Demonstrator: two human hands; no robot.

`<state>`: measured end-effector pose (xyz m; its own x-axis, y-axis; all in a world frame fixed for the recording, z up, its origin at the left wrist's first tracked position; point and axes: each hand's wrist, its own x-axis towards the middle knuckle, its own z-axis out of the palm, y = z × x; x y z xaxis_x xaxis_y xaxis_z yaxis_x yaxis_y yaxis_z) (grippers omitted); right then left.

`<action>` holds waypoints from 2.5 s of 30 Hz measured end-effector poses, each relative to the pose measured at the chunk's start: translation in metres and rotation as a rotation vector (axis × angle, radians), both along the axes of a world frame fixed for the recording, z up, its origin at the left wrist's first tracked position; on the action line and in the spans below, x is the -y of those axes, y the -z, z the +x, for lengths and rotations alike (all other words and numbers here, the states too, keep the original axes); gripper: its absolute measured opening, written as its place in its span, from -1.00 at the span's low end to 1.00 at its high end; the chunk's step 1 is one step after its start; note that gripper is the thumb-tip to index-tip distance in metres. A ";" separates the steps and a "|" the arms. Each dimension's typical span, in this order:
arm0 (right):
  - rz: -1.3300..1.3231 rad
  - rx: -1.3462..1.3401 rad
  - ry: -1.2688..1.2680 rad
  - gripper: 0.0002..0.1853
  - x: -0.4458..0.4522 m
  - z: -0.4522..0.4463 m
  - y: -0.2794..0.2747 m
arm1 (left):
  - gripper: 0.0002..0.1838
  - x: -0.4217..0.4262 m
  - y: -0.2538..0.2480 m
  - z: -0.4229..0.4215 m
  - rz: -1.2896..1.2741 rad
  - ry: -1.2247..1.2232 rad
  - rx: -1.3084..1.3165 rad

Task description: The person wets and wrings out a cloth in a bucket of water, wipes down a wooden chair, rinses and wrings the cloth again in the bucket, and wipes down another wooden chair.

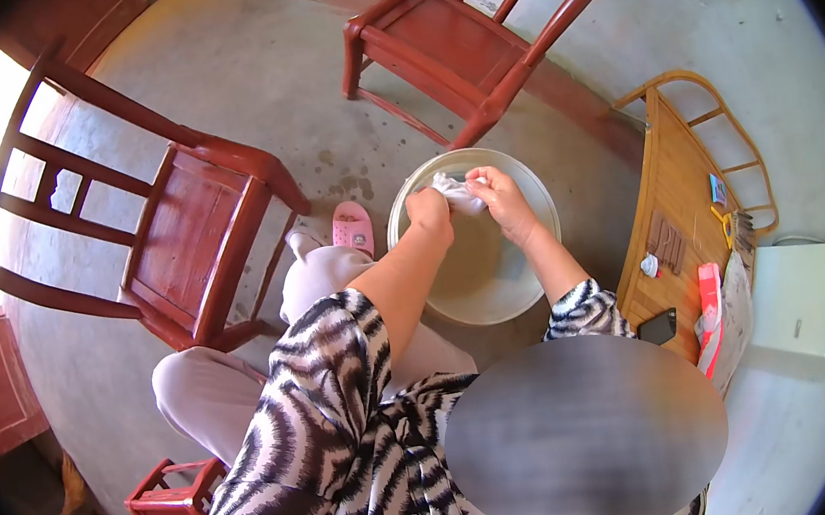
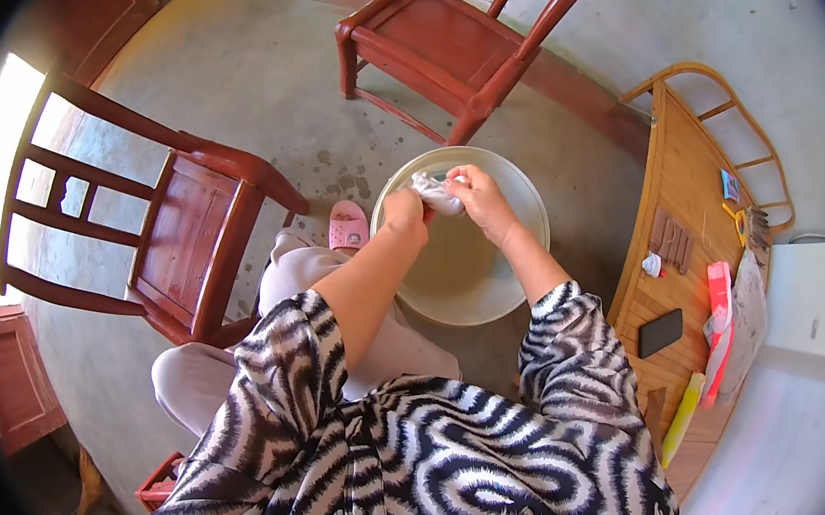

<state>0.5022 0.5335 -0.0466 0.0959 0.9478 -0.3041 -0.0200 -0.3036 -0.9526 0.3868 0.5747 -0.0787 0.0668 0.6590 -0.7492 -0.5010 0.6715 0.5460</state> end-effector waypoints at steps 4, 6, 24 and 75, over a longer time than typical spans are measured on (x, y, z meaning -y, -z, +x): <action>-0.100 0.016 -0.010 -0.85 0.001 0.005 -0.007 | -0.76 0.001 -0.029 -0.006 -0.039 -0.026 0.139; -0.125 0.009 -0.032 -0.85 0.001 0.004 -0.015 | -0.68 0.004 -0.057 -0.011 -0.098 0.076 0.108; 0.416 0.751 -0.190 -0.72 -0.005 -0.031 -0.043 | -0.49 0.001 -0.022 0.002 0.157 0.071 -0.030; 0.263 1.265 -0.136 -0.59 -0.019 0.001 -0.011 | -0.64 0.018 -0.038 -0.001 0.225 0.447 -0.037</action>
<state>0.5035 0.5525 -0.0353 0.0775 0.9896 0.1216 0.9473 -0.0350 -0.3185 0.3862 0.5568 -0.0404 0.3558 0.7174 -0.5989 -0.1683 0.6796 0.7141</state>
